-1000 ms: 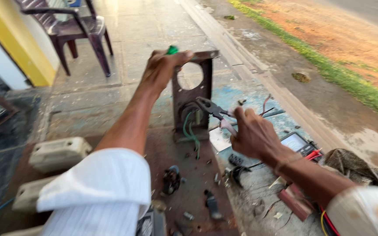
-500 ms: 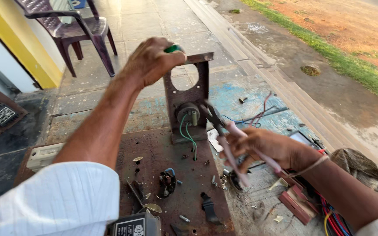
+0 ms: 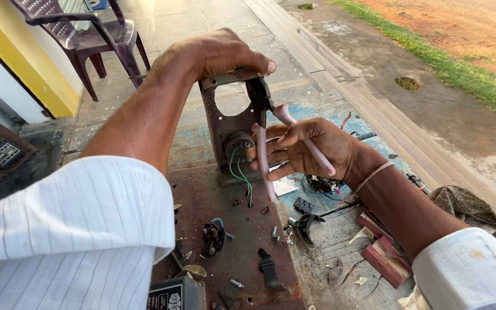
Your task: The person works on an electrical panel by removing components with a screwdriver and pliers, then unboxes a new analog gauge and installs it into a housing using a screwdriver.
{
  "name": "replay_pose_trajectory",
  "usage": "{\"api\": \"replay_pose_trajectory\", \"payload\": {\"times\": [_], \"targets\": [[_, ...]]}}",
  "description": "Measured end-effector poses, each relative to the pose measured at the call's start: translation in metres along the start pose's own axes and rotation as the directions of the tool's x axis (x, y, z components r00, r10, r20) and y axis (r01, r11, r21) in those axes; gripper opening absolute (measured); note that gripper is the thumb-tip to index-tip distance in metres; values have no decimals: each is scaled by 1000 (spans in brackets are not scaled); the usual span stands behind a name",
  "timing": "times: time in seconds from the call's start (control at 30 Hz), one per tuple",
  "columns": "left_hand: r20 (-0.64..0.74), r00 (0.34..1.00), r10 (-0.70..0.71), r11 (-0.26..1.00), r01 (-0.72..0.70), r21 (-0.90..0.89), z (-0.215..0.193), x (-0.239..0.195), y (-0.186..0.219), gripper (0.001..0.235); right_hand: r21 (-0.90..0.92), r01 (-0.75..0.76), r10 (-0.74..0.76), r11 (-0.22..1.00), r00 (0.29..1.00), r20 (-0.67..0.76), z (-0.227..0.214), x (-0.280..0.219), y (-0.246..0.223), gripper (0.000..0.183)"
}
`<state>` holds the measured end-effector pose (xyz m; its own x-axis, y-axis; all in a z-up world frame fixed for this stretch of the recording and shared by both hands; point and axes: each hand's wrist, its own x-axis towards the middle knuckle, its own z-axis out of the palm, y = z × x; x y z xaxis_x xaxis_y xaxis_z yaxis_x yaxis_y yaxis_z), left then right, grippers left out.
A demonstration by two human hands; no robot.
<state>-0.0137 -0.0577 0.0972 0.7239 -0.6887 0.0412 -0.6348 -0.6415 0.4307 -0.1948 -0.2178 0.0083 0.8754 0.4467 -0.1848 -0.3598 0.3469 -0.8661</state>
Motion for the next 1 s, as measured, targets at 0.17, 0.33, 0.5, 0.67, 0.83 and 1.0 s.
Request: {"api": "replay_pose_trajectory", "payload": {"times": [0.17, 0.33, 0.5, 0.67, 0.83, 1.0], "targets": [[-48, 997, 62, 997, -64, -42, 9, 11, -9, 61, 19, 8, -8, 1000, 1000, -22, 2, 2, 2, 59], [-168, 963, 213, 970, -228, -79, 14, 15, -23, 61, 6, 16, -16, 1000, 1000, -5, 4, 4, 1, 57], [-125, 980, 158, 986, -164, -39, 12, 11, -22, 65, 9, 3, -3, 1000, 1000, -8, 0, 6, 0, 54], [-119, 983, 138, 987, -146, -62, 12, 6, -23, 66, 206, 117, -106, 971, 992, -67, 0, 7, 9, 46], [-128, 982, 139, 988, -145, -44, 14, 8, -23, 66, 177, -4, -2, 984, 999, 33, 12, 5, 5, 43], [-113, 984, 137, 988, -145, -57, 13, 2, -21, 64, 328, -42, -1, 944, 991, 130, 6, -1, 10, 42]]}}
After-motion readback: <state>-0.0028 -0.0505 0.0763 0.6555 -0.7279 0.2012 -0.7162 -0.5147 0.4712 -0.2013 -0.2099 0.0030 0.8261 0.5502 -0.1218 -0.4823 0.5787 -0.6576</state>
